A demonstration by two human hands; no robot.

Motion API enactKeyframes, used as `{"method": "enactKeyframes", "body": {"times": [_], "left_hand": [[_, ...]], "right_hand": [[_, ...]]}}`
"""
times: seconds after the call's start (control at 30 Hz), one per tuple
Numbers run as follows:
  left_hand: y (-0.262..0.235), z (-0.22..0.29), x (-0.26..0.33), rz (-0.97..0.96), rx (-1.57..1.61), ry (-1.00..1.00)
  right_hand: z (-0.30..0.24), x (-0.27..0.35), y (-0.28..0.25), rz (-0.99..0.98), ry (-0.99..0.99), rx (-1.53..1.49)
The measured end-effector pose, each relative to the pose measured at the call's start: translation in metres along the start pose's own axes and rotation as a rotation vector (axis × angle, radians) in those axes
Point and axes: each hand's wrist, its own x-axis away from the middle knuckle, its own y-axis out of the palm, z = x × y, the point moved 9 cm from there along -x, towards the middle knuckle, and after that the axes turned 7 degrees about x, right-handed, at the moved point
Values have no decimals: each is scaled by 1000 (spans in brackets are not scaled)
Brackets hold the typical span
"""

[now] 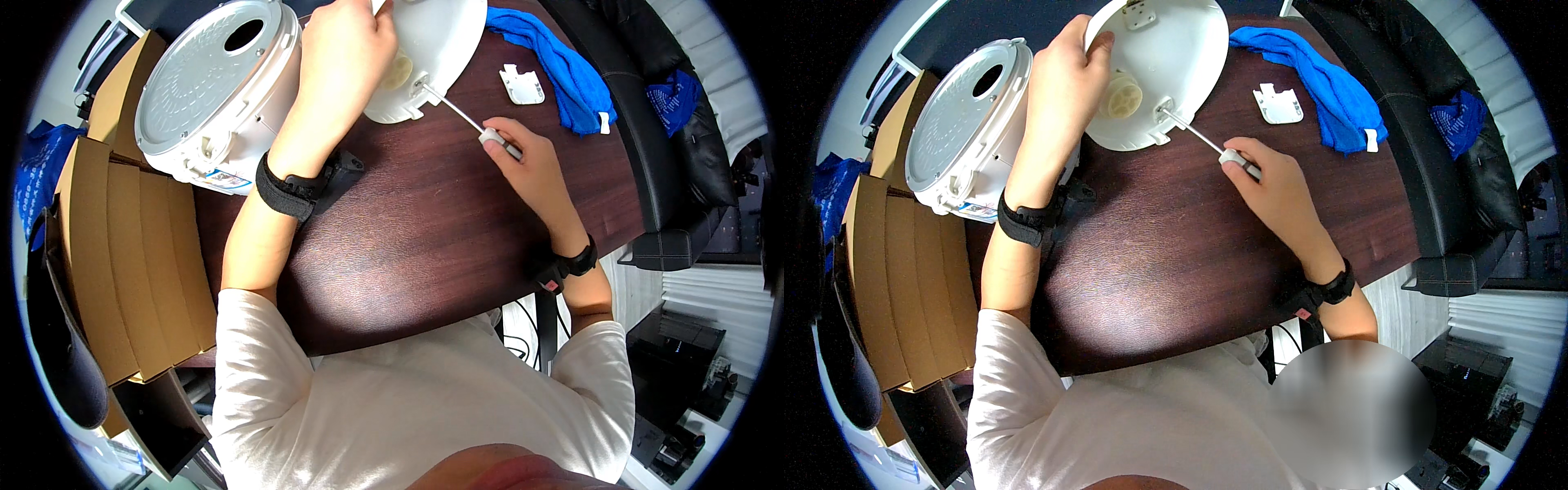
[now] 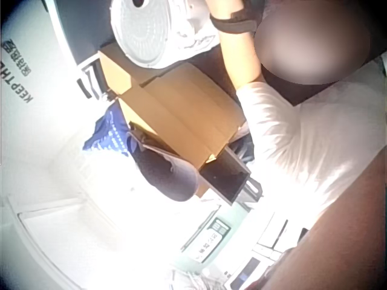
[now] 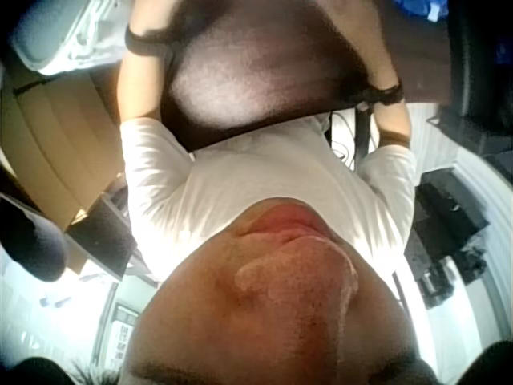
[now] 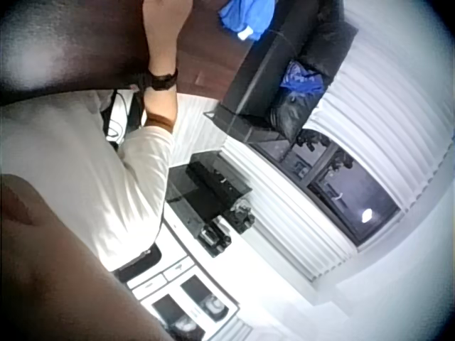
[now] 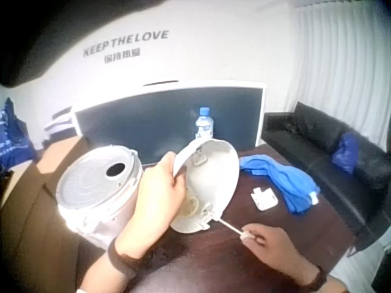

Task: The person uses a screwdriver to remove screws from the underside of a white plastic appliance lid. They systematically loosen and remove multiple screws while holding the lid steady on a table.

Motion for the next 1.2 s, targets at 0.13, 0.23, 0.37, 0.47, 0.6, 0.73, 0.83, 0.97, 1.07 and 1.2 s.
{"method": "enactKeyframes", "body": {"times": [0.13,0.23,0.37,0.47,0.6,0.73,0.83,0.97,1.07,1.2], "left_hand": [[-1,0,-1,11,-13,15],[0,-4,-1,7,28,-3],[-2,-2,-1,8,82,2],[-4,1,-1,14,116,-10],[-10,-3,-5,9,192,-27],[-4,-10,-6,-109,163,-89],[1,-4,-2,-99,181,-33],[8,-4,1,-165,167,-58],[8,-3,2,-177,184,-48],[9,-5,1,-184,188,-59]], "right_hand": [[15,9,16,-185,361,-593],[14,16,24,-279,515,-1029],[15,18,26,-320,563,-984],[11,20,23,-370,494,-789],[9,22,5,-324,342,-443],[3,28,-16,-236,156,-150],[-1,39,-18,-301,216,-137],[-4,43,-11,-327,146,-90],[-7,44,-6,-340,120,-95],[-11,42,-5,-334,106,-87]]}}
